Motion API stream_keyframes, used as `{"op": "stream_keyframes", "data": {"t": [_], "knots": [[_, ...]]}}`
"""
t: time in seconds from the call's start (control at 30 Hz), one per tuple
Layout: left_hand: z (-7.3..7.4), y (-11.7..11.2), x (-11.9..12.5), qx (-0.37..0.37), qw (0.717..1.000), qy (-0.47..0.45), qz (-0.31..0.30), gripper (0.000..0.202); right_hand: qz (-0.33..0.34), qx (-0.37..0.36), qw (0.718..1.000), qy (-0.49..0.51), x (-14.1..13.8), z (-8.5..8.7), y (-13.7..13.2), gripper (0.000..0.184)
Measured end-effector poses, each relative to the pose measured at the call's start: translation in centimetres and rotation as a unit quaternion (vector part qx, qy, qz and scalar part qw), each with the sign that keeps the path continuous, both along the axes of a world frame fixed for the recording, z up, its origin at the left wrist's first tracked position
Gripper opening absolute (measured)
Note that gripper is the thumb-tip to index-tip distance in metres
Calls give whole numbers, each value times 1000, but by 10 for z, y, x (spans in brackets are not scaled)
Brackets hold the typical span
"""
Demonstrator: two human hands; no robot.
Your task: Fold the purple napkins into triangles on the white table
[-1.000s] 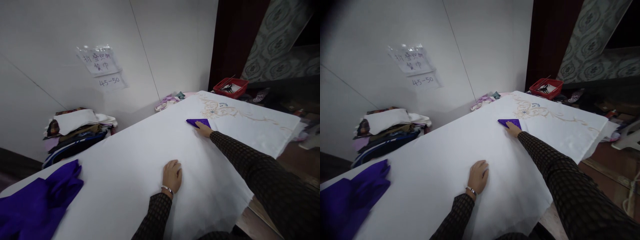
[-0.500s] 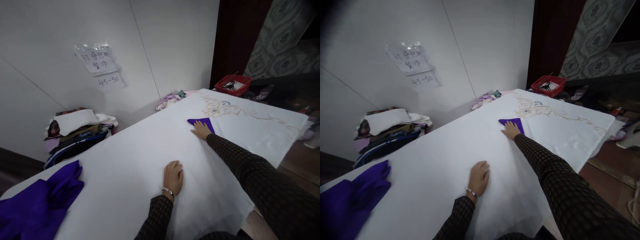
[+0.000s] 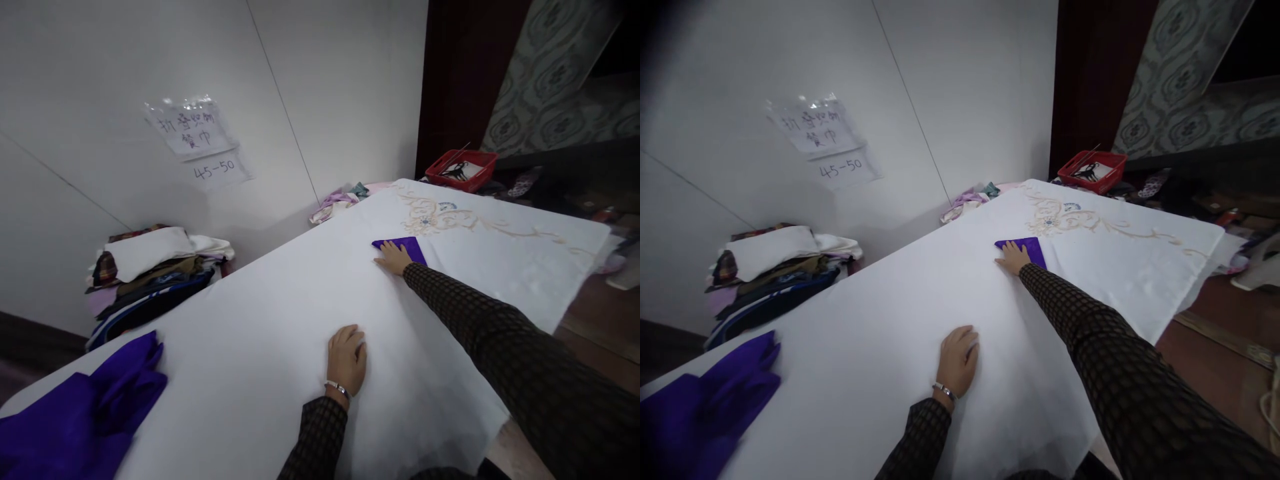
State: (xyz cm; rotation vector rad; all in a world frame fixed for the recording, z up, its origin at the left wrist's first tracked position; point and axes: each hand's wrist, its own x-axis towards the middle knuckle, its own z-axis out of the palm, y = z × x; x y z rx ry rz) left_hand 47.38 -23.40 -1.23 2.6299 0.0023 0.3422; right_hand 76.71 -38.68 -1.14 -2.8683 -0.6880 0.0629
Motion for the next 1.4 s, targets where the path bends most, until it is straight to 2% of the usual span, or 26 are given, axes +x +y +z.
{"op": "stream_keyframes", "data": {"t": [0.1, 0.23, 0.33, 0.47, 0.67, 0.77, 0.87, 1.0, 1.17, 1.27, 1.4], "knots": [[-1, 1, 1, 3, 1000, 1, -1, 26, -1, 2, 1000, -3, -5, 3, -6, 65], [-3, 2, 2, 14, 1000, -3, -3, 25, 3, -9, 999, -37, -28, 4, -32, 65], [-5, 2, 3, 17, 1000, -4, -3, 25, 21, -15, 997, -70, -56, -3, -60, 65], [-6, 2, 5, 15, 1000, 6, -5, 25, 32, 14, 995, -93, -102, -15, -97, 65], [-5, 0, 4, 28, 1000, 7, -6, 27, 46, 63, 994, -74, -165, -31, -135, 72], [-6, -3, -3, 38, 999, 8, -11, 29, 48, 96, 991, -75, -174, -33, -149, 70], [-8, -6, -17, 42, 999, 14, -24, 30, 11, 125, 990, -65, -163, -25, -158, 62], [-7, -10, -49, 41, 998, 13, -40, 32, -63, 119, 990, -40, -139, -10, -154, 56], [-3, -13, -99, 34, 998, 24, -45, 34, -74, 58, 995, -16, -125, 2, -129, 56], [-4, -14, -129, 29, 998, 32, -34, 36, -45, 50, 998, -15, -135, 4, -110, 52], [-8, -8, -161, 20, 999, 46, -21, 39, 52, 33, 998, -14, -176, 1, -81, 41]]}}
